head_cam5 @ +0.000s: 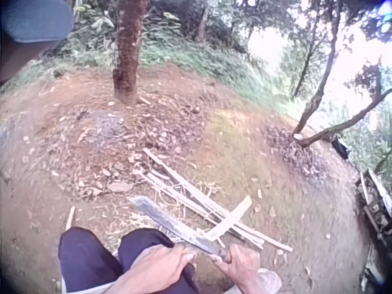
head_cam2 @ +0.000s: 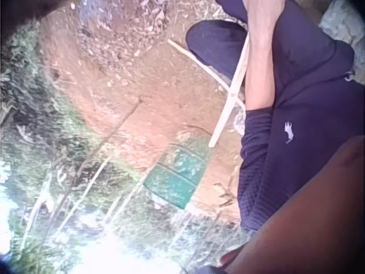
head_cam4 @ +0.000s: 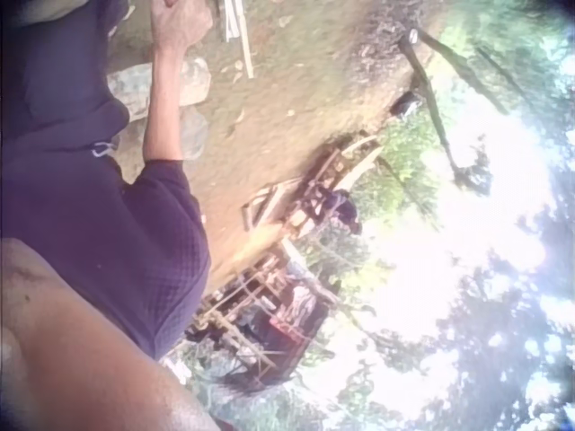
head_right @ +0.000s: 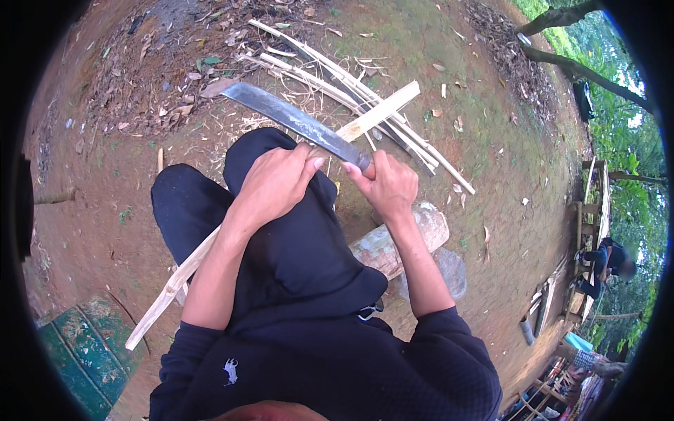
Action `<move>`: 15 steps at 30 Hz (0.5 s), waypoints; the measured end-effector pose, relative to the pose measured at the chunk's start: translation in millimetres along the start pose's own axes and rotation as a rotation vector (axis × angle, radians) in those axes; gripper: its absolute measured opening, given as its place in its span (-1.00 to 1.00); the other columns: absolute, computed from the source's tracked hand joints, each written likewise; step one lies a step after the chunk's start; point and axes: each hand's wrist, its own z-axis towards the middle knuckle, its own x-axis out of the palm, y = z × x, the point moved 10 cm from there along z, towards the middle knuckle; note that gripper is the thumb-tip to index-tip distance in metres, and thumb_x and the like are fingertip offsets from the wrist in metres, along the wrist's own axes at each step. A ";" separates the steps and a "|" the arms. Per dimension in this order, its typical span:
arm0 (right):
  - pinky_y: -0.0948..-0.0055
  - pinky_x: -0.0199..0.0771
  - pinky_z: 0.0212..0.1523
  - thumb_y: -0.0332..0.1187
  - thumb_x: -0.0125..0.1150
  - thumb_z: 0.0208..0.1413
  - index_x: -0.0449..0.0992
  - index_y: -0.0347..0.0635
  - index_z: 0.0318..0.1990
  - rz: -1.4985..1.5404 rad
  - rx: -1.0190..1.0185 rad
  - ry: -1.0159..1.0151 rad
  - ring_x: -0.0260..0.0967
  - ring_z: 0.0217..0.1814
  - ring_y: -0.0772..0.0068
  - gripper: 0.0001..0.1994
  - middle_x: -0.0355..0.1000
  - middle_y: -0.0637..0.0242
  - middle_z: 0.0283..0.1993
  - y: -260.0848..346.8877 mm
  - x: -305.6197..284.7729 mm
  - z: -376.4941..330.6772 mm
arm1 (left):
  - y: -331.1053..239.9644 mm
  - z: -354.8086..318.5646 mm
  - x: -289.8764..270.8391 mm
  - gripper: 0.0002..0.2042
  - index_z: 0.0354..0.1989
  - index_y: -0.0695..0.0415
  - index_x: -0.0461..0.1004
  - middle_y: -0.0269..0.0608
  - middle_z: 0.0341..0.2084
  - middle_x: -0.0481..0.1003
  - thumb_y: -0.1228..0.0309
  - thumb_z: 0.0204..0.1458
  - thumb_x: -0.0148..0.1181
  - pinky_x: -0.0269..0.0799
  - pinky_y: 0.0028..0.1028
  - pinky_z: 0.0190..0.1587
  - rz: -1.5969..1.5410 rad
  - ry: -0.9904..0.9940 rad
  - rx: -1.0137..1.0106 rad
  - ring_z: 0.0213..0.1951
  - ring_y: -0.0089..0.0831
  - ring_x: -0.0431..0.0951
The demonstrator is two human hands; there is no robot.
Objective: The person uses a blade to shave the surface of a wooden strip, removing thin layers of wood and turning the strip over to shave different sides.
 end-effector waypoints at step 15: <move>0.39 0.12 -0.79 0.33 0.15 0.17 0.28 -0.02 -0.63 -0.154 0.144 -0.164 0.17 -0.81 0.51 -0.37 0.22 0.45 -0.78 -50.3 -10.6 14.9 | -9.0 0.2 -0.2 -0.70 -0.35 0.28 0.39 0.16 -0.61 0.48 0.28 0.33 0.00 0.38 0.06 -0.26 0.045 -0.027 0.053 -0.40 0.18 0.53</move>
